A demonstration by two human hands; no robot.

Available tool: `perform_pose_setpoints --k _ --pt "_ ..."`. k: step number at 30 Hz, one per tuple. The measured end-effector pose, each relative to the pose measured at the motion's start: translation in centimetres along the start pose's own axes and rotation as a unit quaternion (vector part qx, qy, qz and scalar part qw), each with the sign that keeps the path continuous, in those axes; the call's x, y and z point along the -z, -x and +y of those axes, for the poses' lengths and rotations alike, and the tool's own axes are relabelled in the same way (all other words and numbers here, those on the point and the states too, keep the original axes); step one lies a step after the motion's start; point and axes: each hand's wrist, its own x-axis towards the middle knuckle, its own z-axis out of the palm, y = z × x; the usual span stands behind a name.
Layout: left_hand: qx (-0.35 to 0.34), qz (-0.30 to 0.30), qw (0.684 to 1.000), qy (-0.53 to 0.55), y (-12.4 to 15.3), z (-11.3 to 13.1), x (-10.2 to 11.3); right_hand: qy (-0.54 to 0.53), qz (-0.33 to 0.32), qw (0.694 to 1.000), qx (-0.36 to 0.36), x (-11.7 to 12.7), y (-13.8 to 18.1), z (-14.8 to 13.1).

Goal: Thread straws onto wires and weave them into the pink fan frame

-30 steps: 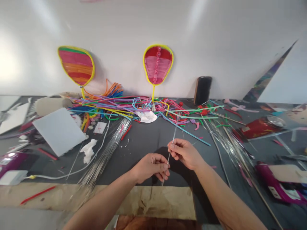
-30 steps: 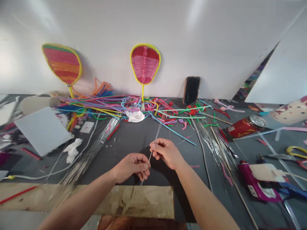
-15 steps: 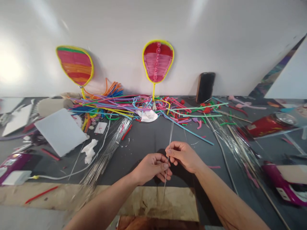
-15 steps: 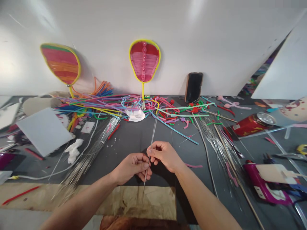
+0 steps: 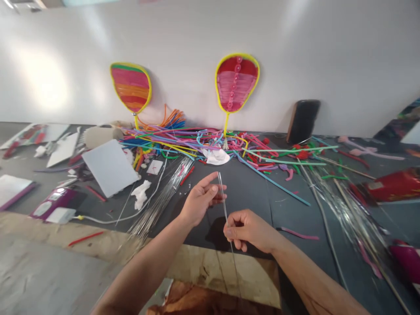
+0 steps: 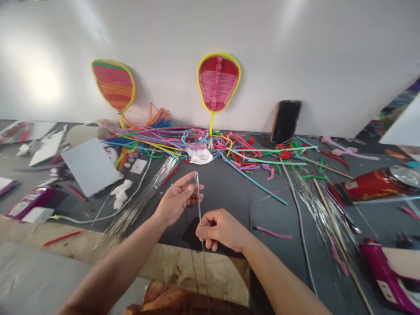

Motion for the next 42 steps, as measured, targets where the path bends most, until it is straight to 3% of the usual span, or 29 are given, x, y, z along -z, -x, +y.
perform_pose_setpoints --k 8,18,29,42 --pt "-0.032 0.025 0.999 0.015 -0.2 0.2 0.1 0.015 -0.024 0.999 -0.024 -0.5 -0.5 0.7" --pt "0.003 0.057 0.997 0.052 -0.5 0.6 0.8 0.021 -0.041 0.999 -0.029 -0.3 -0.6 1.0" --pt "0.026 0.020 0.997 0.069 -0.4 0.6 1.0 0.033 -0.063 0.997 -0.022 -0.2 -0.5 1.2" --pt "0.009 0.053 0.998 0.039 -0.4 0.1 0.5 0.031 -0.069 0.997 -0.025 -0.2 -0.5 1.0"
